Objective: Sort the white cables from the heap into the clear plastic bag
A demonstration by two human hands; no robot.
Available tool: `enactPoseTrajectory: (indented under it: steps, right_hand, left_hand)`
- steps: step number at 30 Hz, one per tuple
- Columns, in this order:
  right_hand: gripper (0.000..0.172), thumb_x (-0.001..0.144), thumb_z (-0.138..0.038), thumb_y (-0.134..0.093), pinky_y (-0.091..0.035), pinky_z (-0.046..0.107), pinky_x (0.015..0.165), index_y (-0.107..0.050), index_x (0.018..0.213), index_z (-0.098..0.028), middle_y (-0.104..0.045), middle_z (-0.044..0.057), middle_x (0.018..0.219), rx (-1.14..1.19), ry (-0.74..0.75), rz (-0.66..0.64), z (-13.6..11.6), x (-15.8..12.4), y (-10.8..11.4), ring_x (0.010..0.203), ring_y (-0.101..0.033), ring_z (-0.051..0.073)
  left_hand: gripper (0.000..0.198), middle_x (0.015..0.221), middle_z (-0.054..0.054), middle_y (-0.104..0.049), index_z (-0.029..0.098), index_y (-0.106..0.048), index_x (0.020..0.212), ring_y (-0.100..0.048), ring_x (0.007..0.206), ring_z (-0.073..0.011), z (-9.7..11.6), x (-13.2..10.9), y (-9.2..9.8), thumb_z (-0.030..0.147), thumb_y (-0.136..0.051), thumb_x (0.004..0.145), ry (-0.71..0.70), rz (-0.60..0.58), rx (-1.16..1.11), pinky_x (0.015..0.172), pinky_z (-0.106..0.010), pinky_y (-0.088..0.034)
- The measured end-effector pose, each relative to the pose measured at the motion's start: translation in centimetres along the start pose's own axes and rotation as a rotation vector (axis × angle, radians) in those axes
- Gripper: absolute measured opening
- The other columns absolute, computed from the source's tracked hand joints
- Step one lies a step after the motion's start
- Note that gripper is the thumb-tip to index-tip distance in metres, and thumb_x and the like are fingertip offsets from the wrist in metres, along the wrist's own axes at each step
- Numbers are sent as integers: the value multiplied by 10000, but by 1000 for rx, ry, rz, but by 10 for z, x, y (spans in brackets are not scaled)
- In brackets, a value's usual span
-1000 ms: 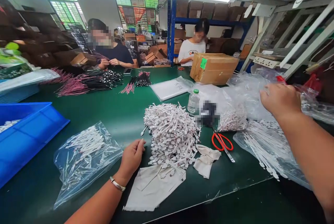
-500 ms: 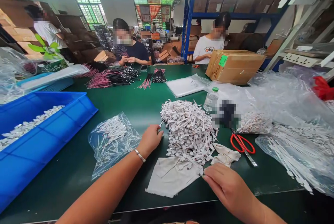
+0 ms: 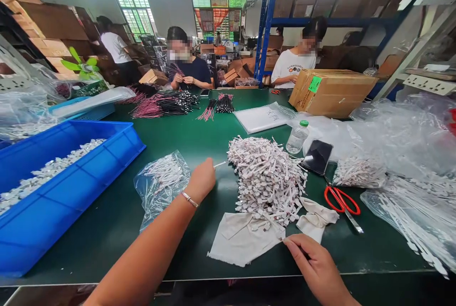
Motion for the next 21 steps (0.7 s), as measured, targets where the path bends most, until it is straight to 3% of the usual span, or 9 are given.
enactPoseTrajectory:
  steps: [3, 5, 8, 12, 16, 21]
  right_hand:
    - [140, 879, -305, -499, -509, 281, 737, -618, 909, -237, -648, 47, 880, 12, 33, 57, -8, 15, 5, 823, -613, 184]
    - [159, 858, -303, -533, -521, 276, 715, -603, 986, -241, -639, 61, 956, 28, 84, 122, -21, 28, 5, 832, -615, 183]
    - [321, 835, -311, -558, -534, 255, 586, -528, 1148, -243, -600, 96, 1080, 108, 95, 185, -38, 46, -4, 817, -621, 183]
    - [531, 824, -311, -574, -549, 276, 602, -376, 1314, -257, -553, 122, 1205, 240, 63, 131, -51, 59, -25, 875, -626, 192]
    - [350, 843, -299, -553, -542, 301, 697, -529, 1187, -246, -643, 79, 1046, 247, 43, 41, -52, 62, -36, 828, -635, 176]
    - [281, 831, -297, -575, -517, 256, 601, -584, 1107, -248, -627, 66, 1064, 192, -7, 86, -43, 62, -33, 782, -624, 159]
  left_hand:
    - [166, 771, -51, -580, 176, -480, 916, -565, 724, -182, 4, -21, 25, 271, -344, 907, -63, 40, -107, 660, -289, -401]
    - [172, 762, -17, -566, 188, -472, 923, -555, 700, -149, 13, -37, 28, 316, -358, 906, -118, -36, -371, 641, -259, -420]
    - [187, 726, 8, -532, 181, -480, 935, -522, 662, -120, 30, -61, 17, 353, -429, 882, -149, -243, -810, 620, -242, -432]
    - [217, 723, 12, -521, 165, -513, 932, -495, 655, -102, 43, -83, -5, 363, -515, 845, -156, -421, -1066, 617, -238, -421]
    - [224, 760, 8, -534, 161, -538, 917, -496, 661, -96, 40, -88, -20, 358, -569, 814, -131, -513, -1158, 624, -241, -421]
    - [215, 768, 2, -544, 151, -551, 917, -500, 665, -93, 40, -88, -25, 332, -588, 806, -122, -587, -1238, 635, -243, -422]
Point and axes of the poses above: each hand's wrist, its own x-axis towards the middle knuckle, its own y-axis out of the back of the hand, z = x × y, the point moved 5 cm from there along x, towards the middle knuckle
